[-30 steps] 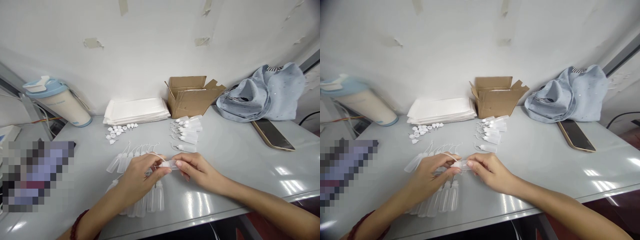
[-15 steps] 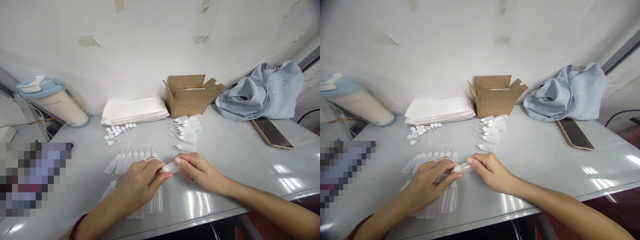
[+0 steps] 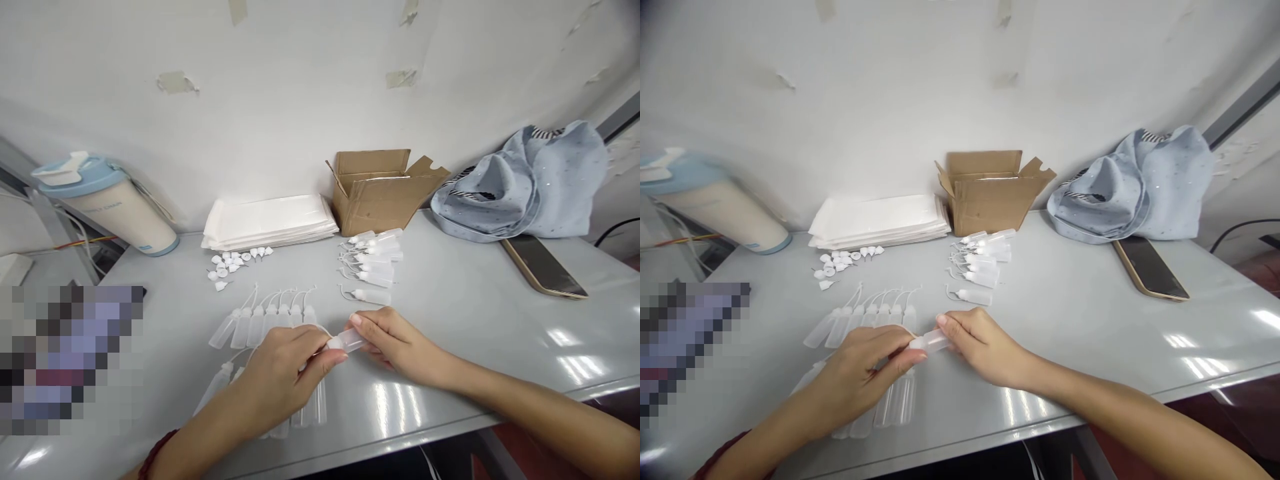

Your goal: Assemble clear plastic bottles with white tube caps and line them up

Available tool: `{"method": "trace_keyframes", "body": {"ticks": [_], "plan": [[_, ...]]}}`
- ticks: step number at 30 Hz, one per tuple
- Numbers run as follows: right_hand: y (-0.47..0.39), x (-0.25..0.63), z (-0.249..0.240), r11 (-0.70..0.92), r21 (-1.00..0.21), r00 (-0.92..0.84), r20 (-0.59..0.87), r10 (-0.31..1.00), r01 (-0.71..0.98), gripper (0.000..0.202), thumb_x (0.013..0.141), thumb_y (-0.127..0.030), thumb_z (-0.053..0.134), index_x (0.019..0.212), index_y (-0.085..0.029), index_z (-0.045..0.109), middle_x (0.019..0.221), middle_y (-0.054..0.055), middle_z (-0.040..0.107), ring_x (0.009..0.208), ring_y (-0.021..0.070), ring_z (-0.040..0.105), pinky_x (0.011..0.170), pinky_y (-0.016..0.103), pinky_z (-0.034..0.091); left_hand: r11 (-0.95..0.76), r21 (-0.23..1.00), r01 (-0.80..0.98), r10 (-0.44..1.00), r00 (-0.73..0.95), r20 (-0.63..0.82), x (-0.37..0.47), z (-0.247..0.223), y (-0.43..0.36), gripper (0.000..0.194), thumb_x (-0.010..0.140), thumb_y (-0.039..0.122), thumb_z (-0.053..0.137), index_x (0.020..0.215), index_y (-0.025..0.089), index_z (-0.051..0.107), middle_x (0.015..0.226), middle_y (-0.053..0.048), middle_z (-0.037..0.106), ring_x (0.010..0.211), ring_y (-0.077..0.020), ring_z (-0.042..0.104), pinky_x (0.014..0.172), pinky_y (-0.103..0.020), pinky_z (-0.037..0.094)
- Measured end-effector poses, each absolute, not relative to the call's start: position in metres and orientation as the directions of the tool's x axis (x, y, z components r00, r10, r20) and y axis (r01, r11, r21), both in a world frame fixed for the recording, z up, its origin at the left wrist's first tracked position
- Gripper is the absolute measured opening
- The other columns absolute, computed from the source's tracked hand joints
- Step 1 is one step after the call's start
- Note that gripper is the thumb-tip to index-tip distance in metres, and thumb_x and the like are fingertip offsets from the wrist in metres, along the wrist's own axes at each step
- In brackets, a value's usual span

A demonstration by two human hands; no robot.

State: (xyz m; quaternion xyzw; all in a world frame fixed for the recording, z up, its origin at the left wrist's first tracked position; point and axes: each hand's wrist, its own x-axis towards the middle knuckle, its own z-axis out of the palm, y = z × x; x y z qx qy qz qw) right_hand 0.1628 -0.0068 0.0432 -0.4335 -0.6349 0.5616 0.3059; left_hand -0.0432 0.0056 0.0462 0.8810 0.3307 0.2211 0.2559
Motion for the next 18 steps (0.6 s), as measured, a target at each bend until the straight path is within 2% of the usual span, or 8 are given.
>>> {"method": "trace_keyframes", "body": {"ticks": [4, 6, 8, 10, 12, 15, 18], "plan": [[-0.004, 0.163, 0.040, -0.252, -0.964, -0.484, -0.261, 0.835, 0.086, 0.048, 0.091, -0.058, 0.042, 0.062, -0.019, 0.040, 0.050, -0.010, 0.025, 0.040, 0.0047, 0.023, 0.038, 0.020, 0.020, -0.770, 0.456, 0.445, 0.615, 0.708, 0.347, -0.044, 0.044, 0.003, 0.030, 0.098, 0.027, 0.038, 0.072, 0.017, 0.050, 0.059, 0.004, 0.049, 0.051, -0.0100, 0.039, 0.051, -0.024, 0.031], [-0.002, 0.163, 0.038, -0.343, -0.939, -0.504, -0.316, 0.804, 0.042, 0.048, 0.089, -0.059, 0.045, 0.062, -0.019, 0.040, 0.049, -0.010, 0.027, 0.039, 0.0042, 0.021, 0.036, 0.019, 0.019, -0.792, 0.435, 0.427, 0.592, 0.712, 0.379, -0.045, 0.045, 0.002, 0.029, 0.098, 0.026, 0.038, 0.075, 0.017, 0.053, 0.061, 0.002, 0.052, 0.052, -0.0104, 0.042, 0.053, -0.024, 0.033], [-0.002, 0.162, 0.037, -0.401, -0.916, -0.531, -0.345, 0.774, 0.012, 0.047, 0.088, -0.058, 0.047, 0.062, -0.020, 0.039, 0.048, -0.011, 0.028, 0.038, 0.0041, 0.020, 0.035, 0.019, 0.018, -0.757, 0.501, 0.420, 0.620, 0.704, 0.347, -0.045, 0.047, 0.003, 0.027, 0.096, 0.027, 0.042, 0.074, 0.016, 0.053, 0.059, 0.003, 0.052, 0.050, -0.0095, 0.042, 0.052, -0.023, 0.033], [-0.003, 0.160, 0.037, -0.414, -0.910, -0.554, -0.346, 0.757, 0.002, 0.047, 0.089, -0.057, 0.046, 0.062, -0.020, 0.039, 0.047, -0.011, 0.027, 0.037, 0.0045, 0.019, 0.034, 0.019, 0.019, -0.664, 0.611, 0.432, 0.681, 0.686, 0.255, -0.045, 0.050, 0.004, 0.025, 0.092, 0.029, 0.049, 0.071, 0.017, 0.053, 0.058, 0.004, 0.052, 0.050, -0.0088, 0.044, 0.050, -0.021, 0.033], [-0.004, 0.159, 0.038, -0.348, -0.937, -0.552, -0.310, 0.774, 0.037, 0.047, 0.091, -0.056, 0.043, 0.061, -0.020, 0.038, 0.046, -0.011, 0.028, 0.037, 0.0050, 0.021, 0.036, 0.020, 0.021, -0.543, 0.698, 0.466, 0.736, 0.664, 0.129, -0.044, 0.055, 0.006, 0.030, 0.091, 0.031, 0.048, 0.065, 0.017, 0.051, 0.056, 0.005, 0.051, 0.051, -0.0088, 0.045, 0.049, -0.020, 0.033], [-0.007, 0.158, 0.040, -0.085, -0.976, -0.456, -0.170, 0.874, 0.201, 0.049, 0.096, -0.050, 0.038, 0.058, -0.019, 0.038, 0.049, -0.007, 0.036, 0.043, 0.0064, 0.032, 0.044, 0.022, 0.028, -0.411, 0.752, 0.516, 0.759, 0.650, -0.032, -0.043, 0.059, 0.010, 0.044, 0.095, 0.034, 0.037, 0.056, 0.017, 0.044, 0.051, 0.005, 0.045, 0.048, -0.0085, 0.042, 0.049, -0.022, 0.033], [-0.009, 0.158, 0.040, 0.121, -0.935, -0.392, -0.021, 0.920, 0.333, 0.048, 0.099, -0.044, 0.033, 0.059, -0.018, 0.041, 0.053, -0.005, 0.040, 0.050, 0.0082, 0.038, 0.052, 0.023, 0.032, -0.363, 0.787, 0.500, 0.739, 0.668, -0.083, -0.043, 0.059, 0.011, 0.049, 0.098, 0.037, 0.033, 0.054, 0.017, 0.041, 0.051, 0.005, 0.042, 0.049, -0.0084, 0.042, 0.052, -0.022, 0.034]]}}
